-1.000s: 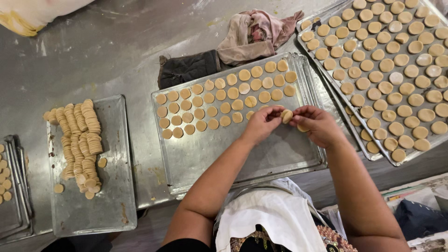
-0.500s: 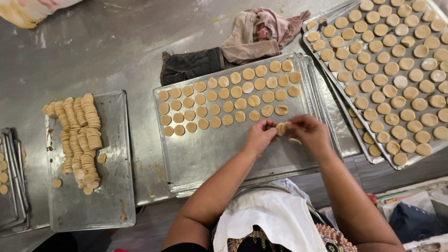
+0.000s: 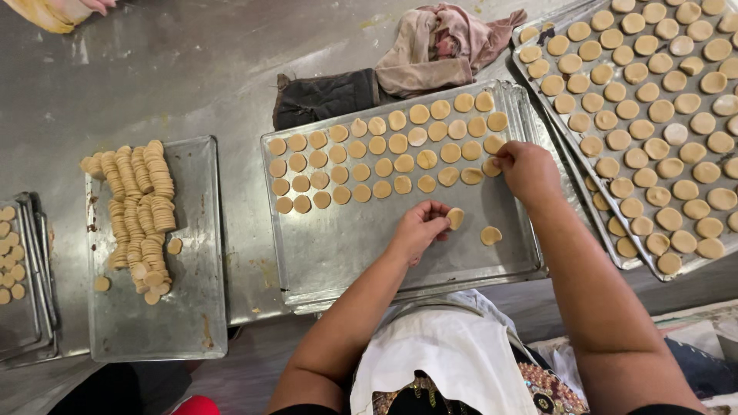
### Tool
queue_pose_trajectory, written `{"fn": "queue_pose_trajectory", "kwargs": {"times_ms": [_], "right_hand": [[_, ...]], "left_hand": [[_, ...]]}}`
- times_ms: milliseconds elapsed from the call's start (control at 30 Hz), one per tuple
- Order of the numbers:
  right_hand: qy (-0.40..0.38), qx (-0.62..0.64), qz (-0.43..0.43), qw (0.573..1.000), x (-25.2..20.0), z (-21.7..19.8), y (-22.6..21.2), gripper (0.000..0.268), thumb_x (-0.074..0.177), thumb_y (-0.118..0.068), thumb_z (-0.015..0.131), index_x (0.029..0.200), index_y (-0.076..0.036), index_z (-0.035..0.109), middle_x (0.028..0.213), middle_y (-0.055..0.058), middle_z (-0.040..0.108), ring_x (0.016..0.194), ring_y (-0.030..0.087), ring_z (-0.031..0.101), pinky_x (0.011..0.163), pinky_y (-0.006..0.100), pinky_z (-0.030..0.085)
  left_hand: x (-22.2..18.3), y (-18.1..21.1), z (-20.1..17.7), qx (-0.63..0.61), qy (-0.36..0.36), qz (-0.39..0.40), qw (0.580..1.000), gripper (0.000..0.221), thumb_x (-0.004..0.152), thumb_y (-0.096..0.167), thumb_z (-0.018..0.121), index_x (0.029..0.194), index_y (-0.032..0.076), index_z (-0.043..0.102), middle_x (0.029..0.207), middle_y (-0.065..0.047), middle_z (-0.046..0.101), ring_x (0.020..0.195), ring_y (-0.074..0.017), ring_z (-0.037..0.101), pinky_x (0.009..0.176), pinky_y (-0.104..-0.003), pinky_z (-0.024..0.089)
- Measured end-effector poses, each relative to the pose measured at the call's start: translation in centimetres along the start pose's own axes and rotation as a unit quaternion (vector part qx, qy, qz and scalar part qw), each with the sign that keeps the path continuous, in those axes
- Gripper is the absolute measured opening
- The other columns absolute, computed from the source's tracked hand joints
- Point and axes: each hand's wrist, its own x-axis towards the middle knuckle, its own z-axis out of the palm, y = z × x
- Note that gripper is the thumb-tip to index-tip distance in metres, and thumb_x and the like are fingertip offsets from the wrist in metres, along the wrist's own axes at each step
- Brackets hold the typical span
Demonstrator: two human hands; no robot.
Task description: The person picks up dough discs from a metal tray, pinches two together, and places the assembled cookies back onto a metal baking tray.
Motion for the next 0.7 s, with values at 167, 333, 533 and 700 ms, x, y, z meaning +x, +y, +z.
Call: {"fn": "queue_pose_trajectory", "kwargs": {"times_ms": [167, 333, 533, 700], "right_hand": [[0.017, 0.028, -0.007, 0.999, -0.8, -1.5, -1.2, 0.026, 0.088, -0.026, 0.079, 0.103, -0.007, 0.071, 0.097, 0.012, 0.07, 0.089, 0.034, 0.071, 0.079, 0.045, 0.056], [-0.112, -0.033, -0.034, 0.993, -6.3, -1.2, -2.1, 0.03, 0.083, -0.025, 0.078, 0.11, -0.013, 0.075, 0.112, 0.013, 0.069, 0.104, 0.035, 0.065, 0.087, 0.049, 0.053], [-0.16, -0.116, -0.056, 0.979, -10.9, -0.5, -1.0, 0.033, 0.083, -0.028, 0.076, 0.112, -0.013, 0.072, 0.124, 0.012, 0.066, 0.127, 0.034, 0.057, 0.102, 0.043, 0.05], [-0.201, -0.045, 0.071, 0.976, -10.5, -0.2, -5.0, 0.032, 0.093, -0.027, 0.079, 0.114, -0.006, 0.068, 0.101, 0.016, 0.075, 0.098, 0.035, 0.073, 0.086, 0.043, 0.057]], "left_hand": [[-0.5, 0.5, -0.9, -0.044, -0.001, 0.007, 0.999, 0.022, 0.093, 0.008, 0.069, 0.115, 0.004, 0.067, 0.102, -0.003, 0.071, 0.088, -0.0118, 0.067, 0.076, -0.028, 0.056], [-1.4, 0.8, -2.2, -0.055, 0.05, 0.014, 0.997, 0.022, 0.094, 0.009, 0.069, 0.116, 0.003, 0.068, 0.102, -0.003, 0.072, 0.09, -0.0111, 0.067, 0.078, -0.027, 0.056], [-2.5, 1.3, -5.6, -0.074, 0.073, 0.041, 0.994, 0.023, 0.093, 0.008, 0.071, 0.115, 0.003, 0.068, 0.102, -0.003, 0.072, 0.09, -0.0109, 0.067, 0.08, -0.028, 0.055], [-5.1, 1.0, -10.1, -0.084, 0.083, 0.06, 0.991, 0.023, 0.093, 0.008, 0.07, 0.115, 0.003, 0.068, 0.102, -0.002, 0.072, 0.088, -0.0103, 0.066, 0.078, -0.028, 0.054]]}}
